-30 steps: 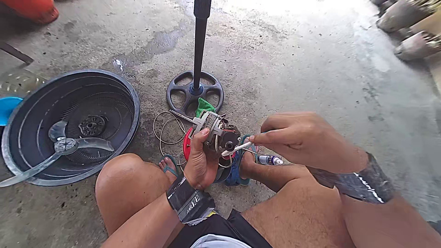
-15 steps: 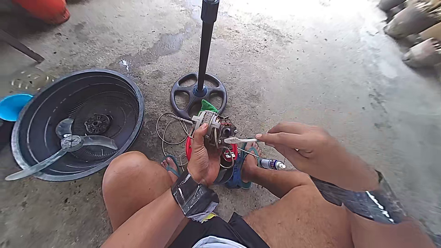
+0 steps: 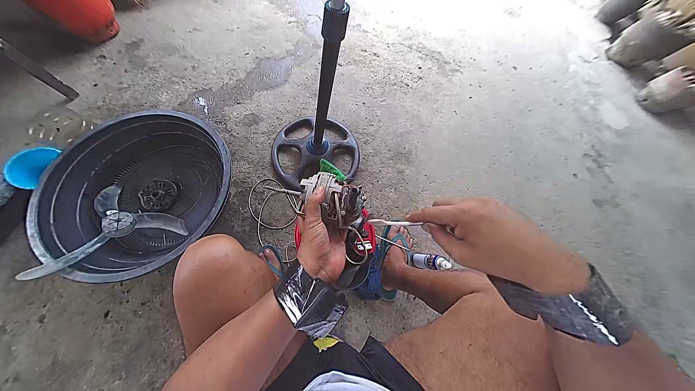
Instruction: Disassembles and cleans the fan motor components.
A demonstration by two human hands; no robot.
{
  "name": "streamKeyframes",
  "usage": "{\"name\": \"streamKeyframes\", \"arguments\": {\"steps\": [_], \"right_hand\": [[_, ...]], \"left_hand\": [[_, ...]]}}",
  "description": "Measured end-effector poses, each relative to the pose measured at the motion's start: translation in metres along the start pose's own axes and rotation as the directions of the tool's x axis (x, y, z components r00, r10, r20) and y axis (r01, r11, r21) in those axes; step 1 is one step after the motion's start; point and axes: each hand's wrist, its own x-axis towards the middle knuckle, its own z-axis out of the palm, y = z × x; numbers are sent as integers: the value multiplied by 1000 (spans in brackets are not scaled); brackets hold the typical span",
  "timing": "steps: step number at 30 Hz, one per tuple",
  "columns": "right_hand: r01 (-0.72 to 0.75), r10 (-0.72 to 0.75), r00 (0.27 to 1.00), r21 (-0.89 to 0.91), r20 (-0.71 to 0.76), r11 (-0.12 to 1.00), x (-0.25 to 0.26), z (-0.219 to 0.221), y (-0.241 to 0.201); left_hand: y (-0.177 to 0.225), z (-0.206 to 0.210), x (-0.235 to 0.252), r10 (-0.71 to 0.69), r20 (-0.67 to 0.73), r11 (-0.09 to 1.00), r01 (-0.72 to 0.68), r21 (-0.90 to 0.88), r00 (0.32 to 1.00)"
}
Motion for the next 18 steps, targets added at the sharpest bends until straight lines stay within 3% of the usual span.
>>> {"name": "streamKeyframes", "arguments": {"steps": [2,4,6,13,18], "right_hand": [[-72,79,994,95,-72,993,-2,-11,18],[-13,83,980,359,-182,933,4,-13,19],[42,75,970,467,-230,883,17,-3,2],[-110,110,994,480,28,870,42,23,-17],[-60,12,996,604,83,795,42,20,-9]], "left_hand": [[0,1,2,18,-61,999,-15,50,998],[-4,1,2,62,-122,992,-48,116,991],[-10,3,0,125,-148,977,-96,189,981],[-26,9,-10,206,-86,947,-176,268,975],[-24,8,-11,195,-80,949,-168,268,977]]}}
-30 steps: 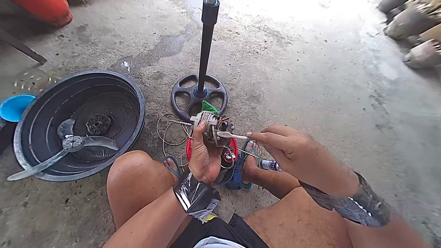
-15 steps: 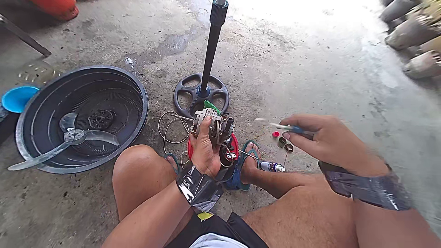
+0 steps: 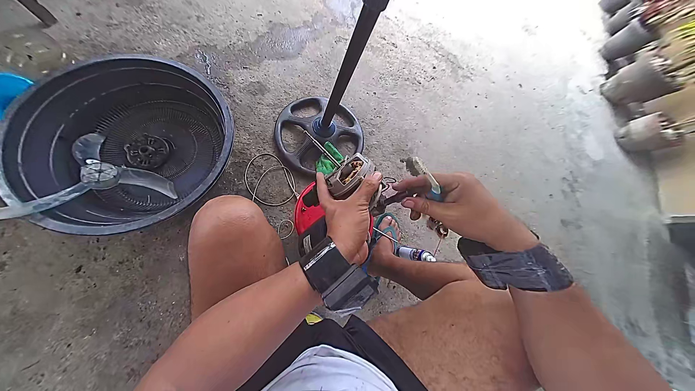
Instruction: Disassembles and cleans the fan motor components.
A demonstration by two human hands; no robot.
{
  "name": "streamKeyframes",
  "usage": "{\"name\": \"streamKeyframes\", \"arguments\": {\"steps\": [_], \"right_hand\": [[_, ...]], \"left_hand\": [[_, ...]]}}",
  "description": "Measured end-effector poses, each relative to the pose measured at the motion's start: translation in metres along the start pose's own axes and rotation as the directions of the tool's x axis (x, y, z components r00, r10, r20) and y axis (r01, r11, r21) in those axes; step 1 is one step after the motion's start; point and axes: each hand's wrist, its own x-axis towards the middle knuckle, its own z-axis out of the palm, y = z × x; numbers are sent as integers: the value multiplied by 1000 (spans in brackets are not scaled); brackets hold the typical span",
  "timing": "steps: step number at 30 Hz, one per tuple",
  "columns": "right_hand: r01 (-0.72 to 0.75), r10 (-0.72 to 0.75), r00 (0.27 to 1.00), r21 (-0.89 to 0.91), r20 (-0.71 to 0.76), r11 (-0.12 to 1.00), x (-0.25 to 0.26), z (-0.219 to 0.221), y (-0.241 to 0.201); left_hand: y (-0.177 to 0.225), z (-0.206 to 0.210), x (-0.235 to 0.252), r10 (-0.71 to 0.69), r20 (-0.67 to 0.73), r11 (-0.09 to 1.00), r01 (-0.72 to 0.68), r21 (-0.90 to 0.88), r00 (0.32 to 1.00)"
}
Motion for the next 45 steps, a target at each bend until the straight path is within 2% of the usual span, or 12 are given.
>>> {"name": "streamKeyframes", "arguments": {"steps": [19,30,33,37,39,45], "right_hand": [[-15,11,997,-48,-72,999,-1,2,1],[-23,23,1000,-46,6,999,-4,5,5],[42,-32,997,-151,66,988,-5,13,11],[131,-144,989,-334,-16,933,-10,27,15],[175,-194,981,-347,-20,921,-12,28,15],[235,-283,957,-385,-70,892,-14,34,20]], "left_hand": [[4,-3,-4,-50,0,997,50,51,999],[-1,-6,-3,-9,15,997,8,72,1000],[-2,-5,-6,9,29,999,-10,40,1000],[-3,-4,-11,52,73,997,-55,44,996],[-3,-3,-12,92,105,996,-93,7,990],[-2,-3,-18,84,127,996,-88,23,988]]}}
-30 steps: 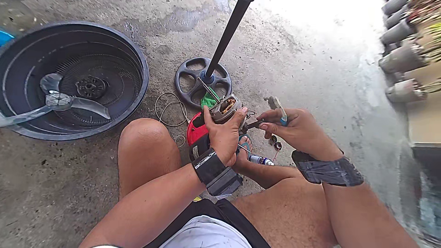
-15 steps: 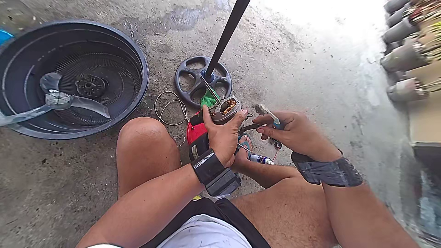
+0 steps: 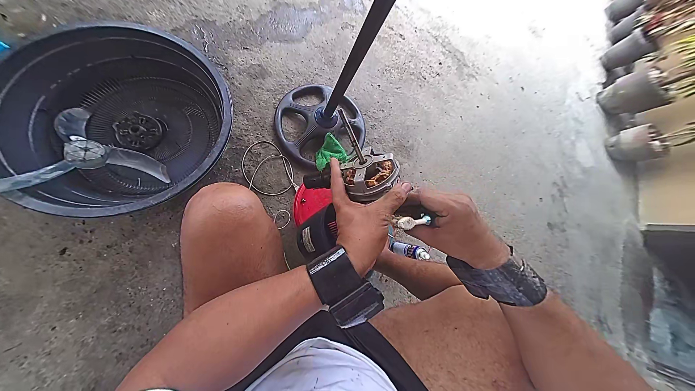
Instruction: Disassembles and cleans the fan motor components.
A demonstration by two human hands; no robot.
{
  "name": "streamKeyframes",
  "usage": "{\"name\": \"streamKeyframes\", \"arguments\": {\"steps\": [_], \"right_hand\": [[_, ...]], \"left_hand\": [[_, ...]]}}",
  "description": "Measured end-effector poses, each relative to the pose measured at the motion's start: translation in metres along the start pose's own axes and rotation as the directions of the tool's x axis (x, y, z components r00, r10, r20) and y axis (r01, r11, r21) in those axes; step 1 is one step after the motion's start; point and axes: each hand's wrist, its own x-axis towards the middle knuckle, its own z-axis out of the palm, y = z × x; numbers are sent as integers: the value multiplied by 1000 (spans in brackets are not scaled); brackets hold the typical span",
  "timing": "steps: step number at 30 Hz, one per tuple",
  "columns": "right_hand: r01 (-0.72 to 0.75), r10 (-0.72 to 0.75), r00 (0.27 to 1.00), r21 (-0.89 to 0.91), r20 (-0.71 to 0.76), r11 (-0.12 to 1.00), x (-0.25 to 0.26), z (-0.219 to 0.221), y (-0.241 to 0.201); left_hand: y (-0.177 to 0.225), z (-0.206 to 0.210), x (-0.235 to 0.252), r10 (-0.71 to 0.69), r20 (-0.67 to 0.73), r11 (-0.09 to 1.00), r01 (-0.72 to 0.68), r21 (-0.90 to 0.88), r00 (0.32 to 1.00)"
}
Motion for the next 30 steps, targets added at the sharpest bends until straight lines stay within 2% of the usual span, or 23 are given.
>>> {"name": "streamKeyframes", "arguments": {"steps": [10,12,15,18,22,27,30], "right_hand": [[-48,77,989,221,-126,974,-8,24,-9],[-121,147,985,248,-90,961,-10,26,-11],[-213,205,977,294,58,932,-7,17,-5],[-175,134,979,296,152,939,-9,-5,3],[-136,123,991,426,59,894,-22,-31,8],[-97,106,994,615,21,783,-29,-20,4],[-7,28,999,575,-28,818,-29,-10,-3]], "left_hand": [[-1,-4,0,6,4,1000,-6,3,1000],[-2,-6,2,15,8,1000,-15,0,1000],[-1,-9,3,21,19,1000,-21,-4,1000],[2,-10,5,56,31,998,-55,-27,998],[5,-16,11,140,81,989,-134,-68,987],[4,-24,14,195,197,974,-165,-155,961],[-2,-29,13,260,272,962,-224,-157,927]]}}
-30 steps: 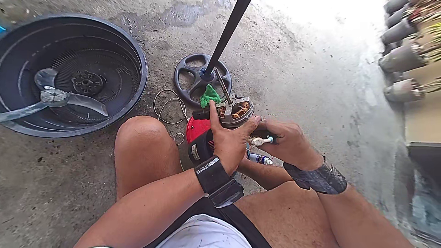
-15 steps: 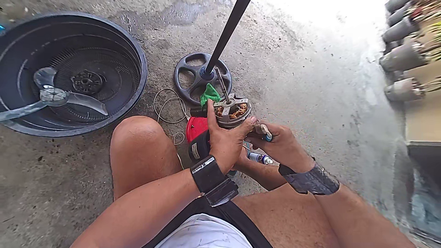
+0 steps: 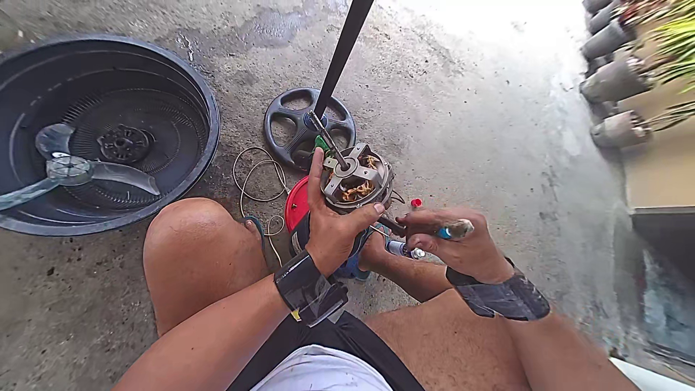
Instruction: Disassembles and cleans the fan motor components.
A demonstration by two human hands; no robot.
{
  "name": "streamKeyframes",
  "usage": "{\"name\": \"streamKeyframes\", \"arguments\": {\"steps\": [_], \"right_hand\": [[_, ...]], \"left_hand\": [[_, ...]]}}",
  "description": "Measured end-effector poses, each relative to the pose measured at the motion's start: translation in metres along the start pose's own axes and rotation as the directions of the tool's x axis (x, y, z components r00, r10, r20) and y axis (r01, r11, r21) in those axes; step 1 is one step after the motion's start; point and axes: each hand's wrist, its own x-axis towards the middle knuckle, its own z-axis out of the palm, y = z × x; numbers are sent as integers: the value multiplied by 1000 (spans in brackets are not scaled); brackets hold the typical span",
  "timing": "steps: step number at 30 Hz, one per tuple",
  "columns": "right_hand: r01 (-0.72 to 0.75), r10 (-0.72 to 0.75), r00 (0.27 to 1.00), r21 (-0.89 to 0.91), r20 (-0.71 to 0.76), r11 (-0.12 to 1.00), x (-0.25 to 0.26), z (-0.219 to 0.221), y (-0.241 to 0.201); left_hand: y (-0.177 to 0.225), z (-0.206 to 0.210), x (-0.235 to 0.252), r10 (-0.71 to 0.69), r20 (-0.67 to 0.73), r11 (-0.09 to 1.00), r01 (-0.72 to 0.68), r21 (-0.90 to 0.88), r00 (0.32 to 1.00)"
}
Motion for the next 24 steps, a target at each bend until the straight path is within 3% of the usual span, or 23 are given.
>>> {"name": "streamKeyframes", "arguments": {"steps": [5,18,24], "right_hand": [[102,-102,995,-105,-3,989,-3,7,-4],[175,-170,984,-176,42,969,-5,5,-9],[205,-228,972,-274,-51,939,-6,13,-9]], "left_hand": [[-3,0,-6,78,83,996,-80,25,994],[-4,2,-7,73,45,996,-75,40,996],[-3,2,-5,74,31,995,-76,60,997]]}}
